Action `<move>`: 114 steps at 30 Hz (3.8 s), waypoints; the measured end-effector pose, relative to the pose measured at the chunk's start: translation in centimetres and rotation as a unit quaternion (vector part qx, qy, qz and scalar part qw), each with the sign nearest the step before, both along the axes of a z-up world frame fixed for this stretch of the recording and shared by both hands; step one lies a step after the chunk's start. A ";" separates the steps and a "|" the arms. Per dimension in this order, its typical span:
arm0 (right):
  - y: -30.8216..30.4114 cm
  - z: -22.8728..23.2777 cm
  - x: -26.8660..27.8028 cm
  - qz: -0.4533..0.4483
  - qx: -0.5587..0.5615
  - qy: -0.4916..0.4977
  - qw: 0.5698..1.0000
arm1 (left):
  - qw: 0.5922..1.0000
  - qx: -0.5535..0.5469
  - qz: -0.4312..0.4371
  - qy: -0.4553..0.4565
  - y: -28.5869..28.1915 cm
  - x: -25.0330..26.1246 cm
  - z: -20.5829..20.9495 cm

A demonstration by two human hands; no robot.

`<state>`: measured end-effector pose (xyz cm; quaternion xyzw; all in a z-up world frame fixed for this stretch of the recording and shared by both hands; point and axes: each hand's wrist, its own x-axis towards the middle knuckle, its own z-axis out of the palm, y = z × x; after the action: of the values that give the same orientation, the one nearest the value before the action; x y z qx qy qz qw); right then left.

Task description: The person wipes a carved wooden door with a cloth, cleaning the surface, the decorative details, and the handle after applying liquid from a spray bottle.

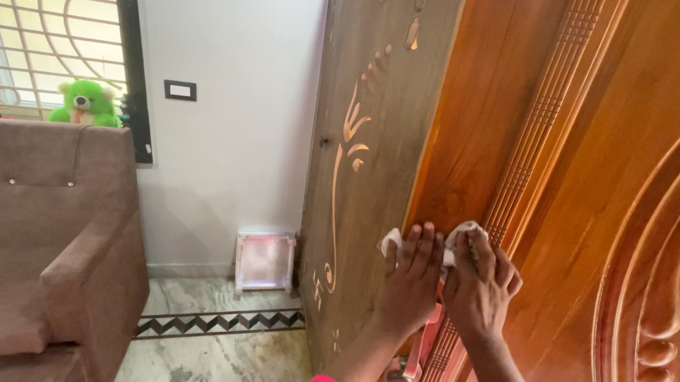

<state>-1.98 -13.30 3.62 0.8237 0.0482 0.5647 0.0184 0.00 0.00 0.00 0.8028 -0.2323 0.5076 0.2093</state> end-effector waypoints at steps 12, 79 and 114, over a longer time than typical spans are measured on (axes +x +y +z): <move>-3.0 19.2 -1.1 0.236 0.075 -0.085 0.965 | 0.956 -0.057 0.030 -0.287 1.8 -0.1 20.6; -2.7 18.7 2.6 0.156 -0.095 -0.112 0.977 | 0.952 -0.121 0.083 -0.268 -3.3 1.6 20.9; -2.5 7.8 0.1 0.110 -0.142 -0.123 0.976 | 0.975 -0.092 0.041 -0.200 -1.1 0.3 8.2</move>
<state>-1.87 -15.79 11.41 0.7265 0.2156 0.6477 0.0787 0.34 -1.10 8.18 0.6711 -0.1888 0.6854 0.2104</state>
